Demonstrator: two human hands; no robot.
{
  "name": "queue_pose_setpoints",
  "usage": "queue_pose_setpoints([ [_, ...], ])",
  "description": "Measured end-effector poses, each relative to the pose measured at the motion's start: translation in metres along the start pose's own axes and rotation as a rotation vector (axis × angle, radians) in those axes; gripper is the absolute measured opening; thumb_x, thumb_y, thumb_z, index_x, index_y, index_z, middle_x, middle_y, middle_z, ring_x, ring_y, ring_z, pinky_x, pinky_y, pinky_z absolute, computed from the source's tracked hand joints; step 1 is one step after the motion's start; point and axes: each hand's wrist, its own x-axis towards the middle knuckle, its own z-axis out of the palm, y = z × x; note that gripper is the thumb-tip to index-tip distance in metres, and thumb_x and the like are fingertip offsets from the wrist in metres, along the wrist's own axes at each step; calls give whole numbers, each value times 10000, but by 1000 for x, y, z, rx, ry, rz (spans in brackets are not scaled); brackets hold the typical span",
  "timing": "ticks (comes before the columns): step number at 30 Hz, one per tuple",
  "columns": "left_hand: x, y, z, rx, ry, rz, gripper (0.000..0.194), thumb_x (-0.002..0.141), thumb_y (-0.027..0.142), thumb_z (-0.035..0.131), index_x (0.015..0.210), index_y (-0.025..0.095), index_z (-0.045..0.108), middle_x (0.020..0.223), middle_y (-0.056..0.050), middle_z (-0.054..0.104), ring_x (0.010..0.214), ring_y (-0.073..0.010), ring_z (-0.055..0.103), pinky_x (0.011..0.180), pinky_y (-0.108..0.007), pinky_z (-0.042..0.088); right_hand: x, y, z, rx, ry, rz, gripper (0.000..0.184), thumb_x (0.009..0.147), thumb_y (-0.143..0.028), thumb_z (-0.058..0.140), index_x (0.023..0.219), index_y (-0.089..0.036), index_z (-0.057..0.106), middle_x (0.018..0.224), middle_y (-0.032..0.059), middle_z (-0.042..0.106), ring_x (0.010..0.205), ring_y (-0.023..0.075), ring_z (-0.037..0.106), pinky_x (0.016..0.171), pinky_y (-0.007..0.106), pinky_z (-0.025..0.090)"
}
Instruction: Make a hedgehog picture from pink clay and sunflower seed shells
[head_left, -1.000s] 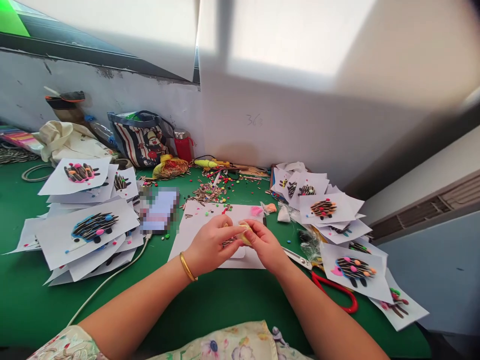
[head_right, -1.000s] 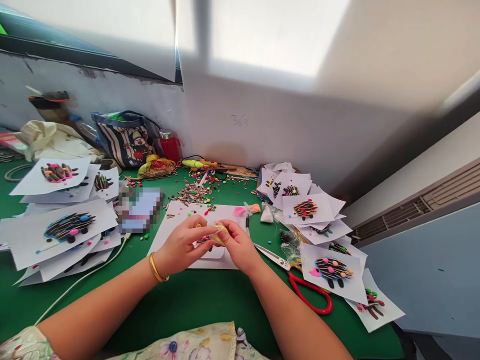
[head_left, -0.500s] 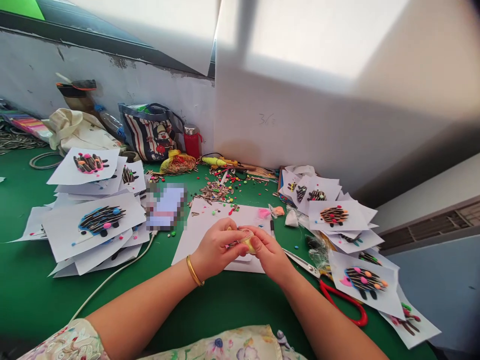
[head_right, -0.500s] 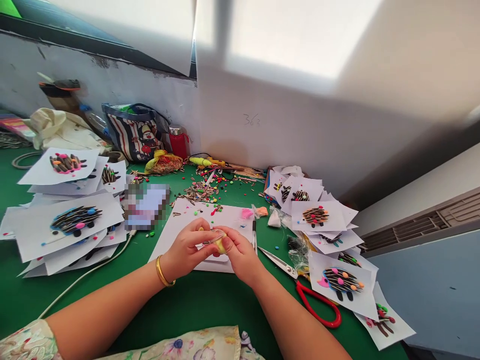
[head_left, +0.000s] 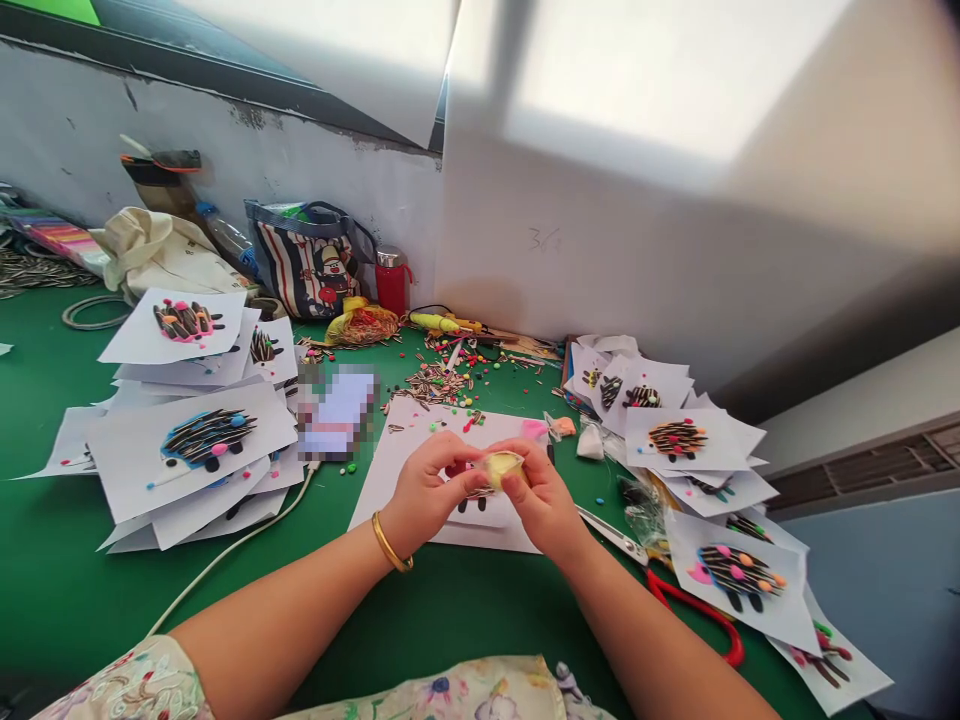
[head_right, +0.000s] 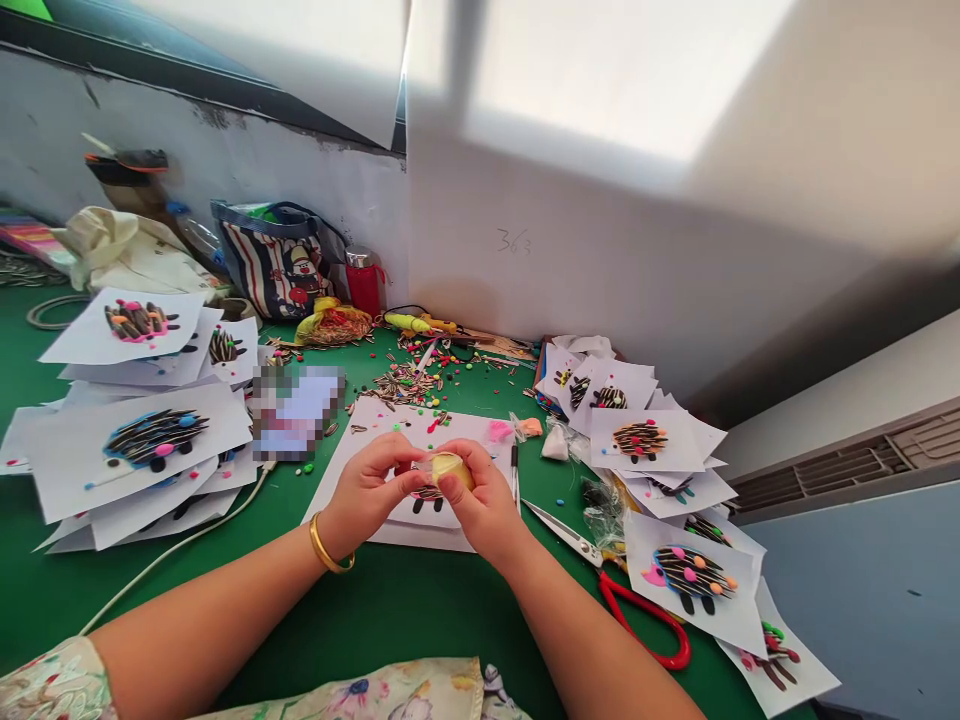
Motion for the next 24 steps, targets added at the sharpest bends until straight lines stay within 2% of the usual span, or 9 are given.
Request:
queue_pose_setpoints([
  [3,0,1,3,-35,31,-30,175,841,365,678,791,199,700,723,-19,590,671,-146,567,609,-280,475,-1,2,-1,-129,60,-74,284,899,-465,578,1121,-292,610,1146,64,577,1064,236,545,908,385,463],
  [7,0,9,2,112,39,45,198,868,311,644,709,195,661,676,-14,595,673,-143,549,628,-280,453,-2,-7,-1,-262,116,-122,235,877,-378,633,1097,-296,640,1111,63,610,1028,234,561,915,404,454],
  [10,-1,14,1,172,32,110,180,882,282,622,726,194,648,692,-15,580,662,-137,531,597,-268,441,-3,-18,-1,-298,102,-202,144,869,-334,644,999,-281,675,1031,59,637,993,235,577,903,405,458],
  [13,-4,16,-1,211,25,197,114,878,243,621,782,194,660,717,-17,565,667,-134,529,590,-264,436,-4,-25,0,-318,69,-212,72,877,-292,634,915,-266,690,910,46,658,882,218,600,824,383,479],
  [16,-7,15,-1,250,30,271,54,865,204,633,822,194,664,732,-19,562,691,-137,536,624,-272,442,-5,-27,-1,-322,62,-227,80,884,-265,630,839,-261,695,863,42,665,846,208,609,779,368,488],
  [21,-7,16,0,186,-32,181,99,900,253,595,841,194,649,768,-28,574,704,-140,536,624,-268,453,-7,-23,-3,-333,76,-226,103,895,-293,617,833,-266,696,837,44,659,811,211,603,735,372,490],
  [24,-6,17,0,193,-72,164,142,911,271,575,816,187,639,760,-29,565,697,-141,525,629,-275,444,-8,-23,-6,-374,41,-188,95,894,-312,616,864,-263,692,848,46,661,812,213,597,742,375,485],
])
